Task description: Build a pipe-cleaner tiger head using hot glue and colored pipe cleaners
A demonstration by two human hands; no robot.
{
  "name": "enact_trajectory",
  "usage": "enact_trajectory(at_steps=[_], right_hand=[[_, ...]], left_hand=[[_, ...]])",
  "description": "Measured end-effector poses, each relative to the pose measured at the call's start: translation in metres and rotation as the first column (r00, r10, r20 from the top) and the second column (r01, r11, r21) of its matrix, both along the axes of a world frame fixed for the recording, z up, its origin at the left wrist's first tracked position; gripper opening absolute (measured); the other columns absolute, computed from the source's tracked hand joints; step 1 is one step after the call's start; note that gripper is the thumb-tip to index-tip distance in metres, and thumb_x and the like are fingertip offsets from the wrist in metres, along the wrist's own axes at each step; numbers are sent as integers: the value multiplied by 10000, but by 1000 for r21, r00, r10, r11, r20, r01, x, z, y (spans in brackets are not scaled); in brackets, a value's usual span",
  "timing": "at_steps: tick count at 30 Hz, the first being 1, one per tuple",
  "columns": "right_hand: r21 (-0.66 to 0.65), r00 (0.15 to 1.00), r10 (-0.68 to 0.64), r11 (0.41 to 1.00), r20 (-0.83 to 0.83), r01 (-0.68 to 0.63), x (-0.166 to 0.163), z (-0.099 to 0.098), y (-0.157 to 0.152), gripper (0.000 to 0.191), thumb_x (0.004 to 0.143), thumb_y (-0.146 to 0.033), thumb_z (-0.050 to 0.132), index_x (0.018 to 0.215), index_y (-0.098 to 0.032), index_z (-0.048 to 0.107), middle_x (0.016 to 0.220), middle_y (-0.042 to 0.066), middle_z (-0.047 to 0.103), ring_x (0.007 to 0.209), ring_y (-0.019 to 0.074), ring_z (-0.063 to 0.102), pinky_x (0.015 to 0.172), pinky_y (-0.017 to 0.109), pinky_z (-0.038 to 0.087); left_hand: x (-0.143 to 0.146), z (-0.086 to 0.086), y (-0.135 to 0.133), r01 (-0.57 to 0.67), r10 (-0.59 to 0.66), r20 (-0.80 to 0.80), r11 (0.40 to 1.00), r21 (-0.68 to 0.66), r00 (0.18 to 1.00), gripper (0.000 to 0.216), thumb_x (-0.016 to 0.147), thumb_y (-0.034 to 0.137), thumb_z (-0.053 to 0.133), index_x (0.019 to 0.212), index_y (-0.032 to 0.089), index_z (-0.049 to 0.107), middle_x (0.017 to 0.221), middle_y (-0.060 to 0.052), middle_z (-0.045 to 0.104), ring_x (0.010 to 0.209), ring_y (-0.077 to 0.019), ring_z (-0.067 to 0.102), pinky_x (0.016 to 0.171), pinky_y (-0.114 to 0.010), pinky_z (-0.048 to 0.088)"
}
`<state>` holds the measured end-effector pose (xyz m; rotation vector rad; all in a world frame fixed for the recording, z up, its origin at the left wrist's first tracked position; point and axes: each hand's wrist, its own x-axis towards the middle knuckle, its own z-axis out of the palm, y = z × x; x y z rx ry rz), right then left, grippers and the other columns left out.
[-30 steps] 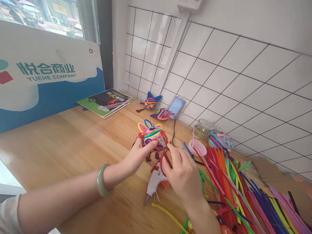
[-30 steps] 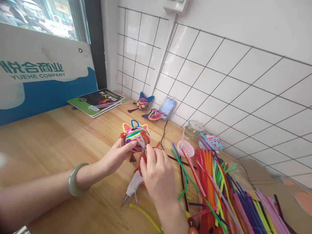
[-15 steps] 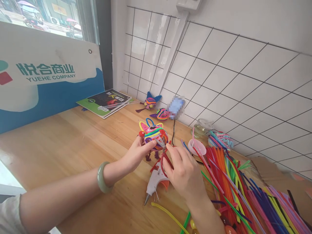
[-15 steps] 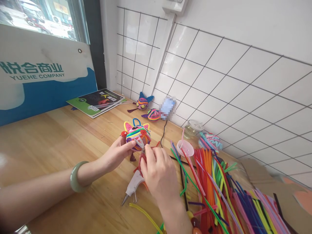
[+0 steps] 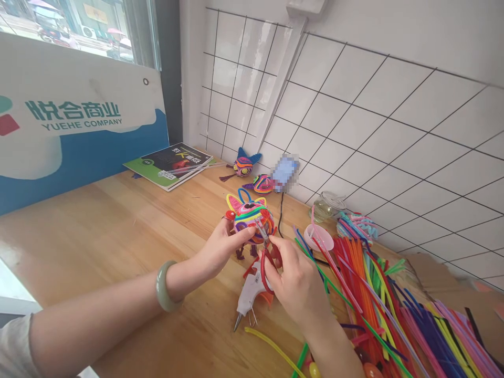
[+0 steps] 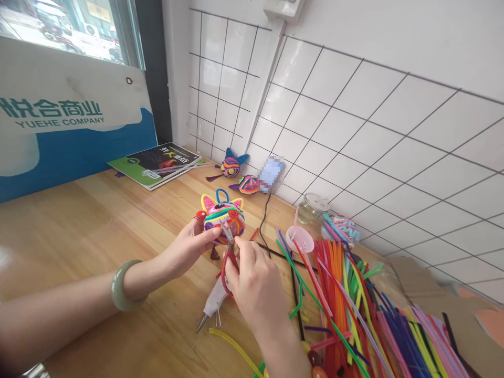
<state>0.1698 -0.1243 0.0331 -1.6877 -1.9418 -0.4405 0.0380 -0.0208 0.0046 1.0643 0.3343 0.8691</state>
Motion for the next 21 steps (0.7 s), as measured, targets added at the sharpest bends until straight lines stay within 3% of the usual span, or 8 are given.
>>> enact_trajectory(at_steps=[7, 14, 21], right_hand=[[22, 993, -23, 1000, 115, 21, -2, -3, 2, 204, 945, -232, 416, 1087, -119, 508, 873, 125, 704, 752, 229, 710, 594, 321, 570], [82, 986, -37, 996, 161, 24, -2, -9, 6, 198, 952, -201, 390, 1050, -95, 526, 872, 156, 713, 726, 237, 711, 586, 331, 564], [26, 991, -37, 999, 128, 34, 3, -15, 6, 204, 968, -236, 390, 1067, -114, 521, 859, 134, 718, 681, 223, 700, 582, 326, 540]], left_hand=[[1, -4, -3, -61, 59, -61, 998, -21, 996, 419, 810, 370, 667, 1167, 162, 595, 958, -104, 687, 913, -264, 658, 724, -329, 523], [1, -7, -2, -76, 72, -114, 997, -33, 991, 418, 797, 400, 670, 1133, 163, 598, 955, -102, 687, 715, -197, 642, 466, -228, 404], [1, -5, -3, -53, 49, -101, 998, -42, 994, 419, 795, 400, 667, 1132, 162, 597, 927, -98, 689, 680, -187, 633, 453, -227, 398]])
